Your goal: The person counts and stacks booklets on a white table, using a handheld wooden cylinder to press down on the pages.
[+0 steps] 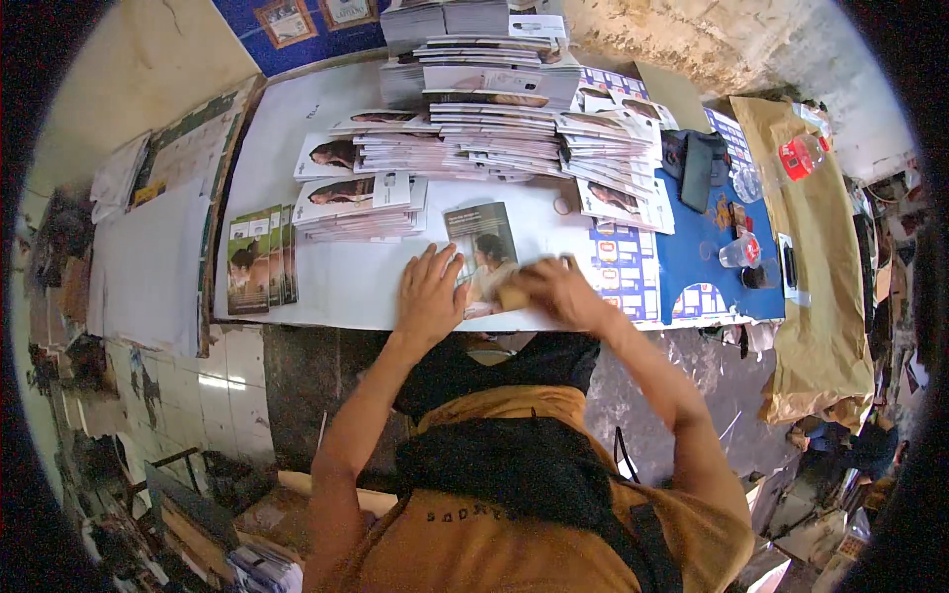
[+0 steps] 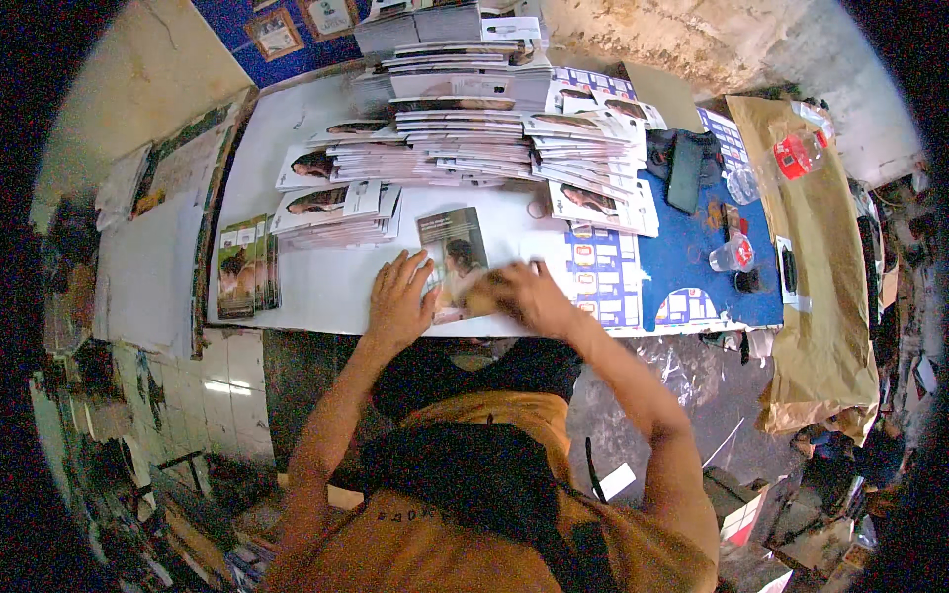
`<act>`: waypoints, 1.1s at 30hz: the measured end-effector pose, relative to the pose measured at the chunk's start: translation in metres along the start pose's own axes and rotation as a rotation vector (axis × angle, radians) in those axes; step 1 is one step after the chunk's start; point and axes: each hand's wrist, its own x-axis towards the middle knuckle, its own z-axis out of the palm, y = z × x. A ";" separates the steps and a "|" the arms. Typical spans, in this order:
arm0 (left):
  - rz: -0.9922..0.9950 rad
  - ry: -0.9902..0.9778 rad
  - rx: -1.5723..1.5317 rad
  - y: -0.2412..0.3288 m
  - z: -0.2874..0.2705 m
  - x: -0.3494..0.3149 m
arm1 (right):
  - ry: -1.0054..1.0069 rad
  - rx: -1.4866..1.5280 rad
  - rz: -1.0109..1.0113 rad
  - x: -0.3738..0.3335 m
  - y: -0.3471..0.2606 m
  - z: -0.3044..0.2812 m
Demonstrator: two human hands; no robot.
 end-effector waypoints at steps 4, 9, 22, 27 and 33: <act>0.048 -0.233 0.124 0.026 -0.020 0.042 | 0.093 0.108 0.008 -0.044 -0.029 -0.010; 0.314 -0.491 0.100 0.034 -0.024 0.079 | 0.769 0.942 0.461 -0.045 -0.020 0.002; -0.174 -0.323 -0.094 0.017 -0.109 -0.019 | 1.239 0.653 0.598 -0.062 0.030 0.022; -0.470 -0.130 -0.369 0.017 -0.160 -0.071 | 1.153 0.795 0.722 -0.083 0.031 0.015; -0.305 0.495 0.072 -0.040 -0.209 -0.091 | 1.369 0.856 0.473 -0.102 0.083 0.015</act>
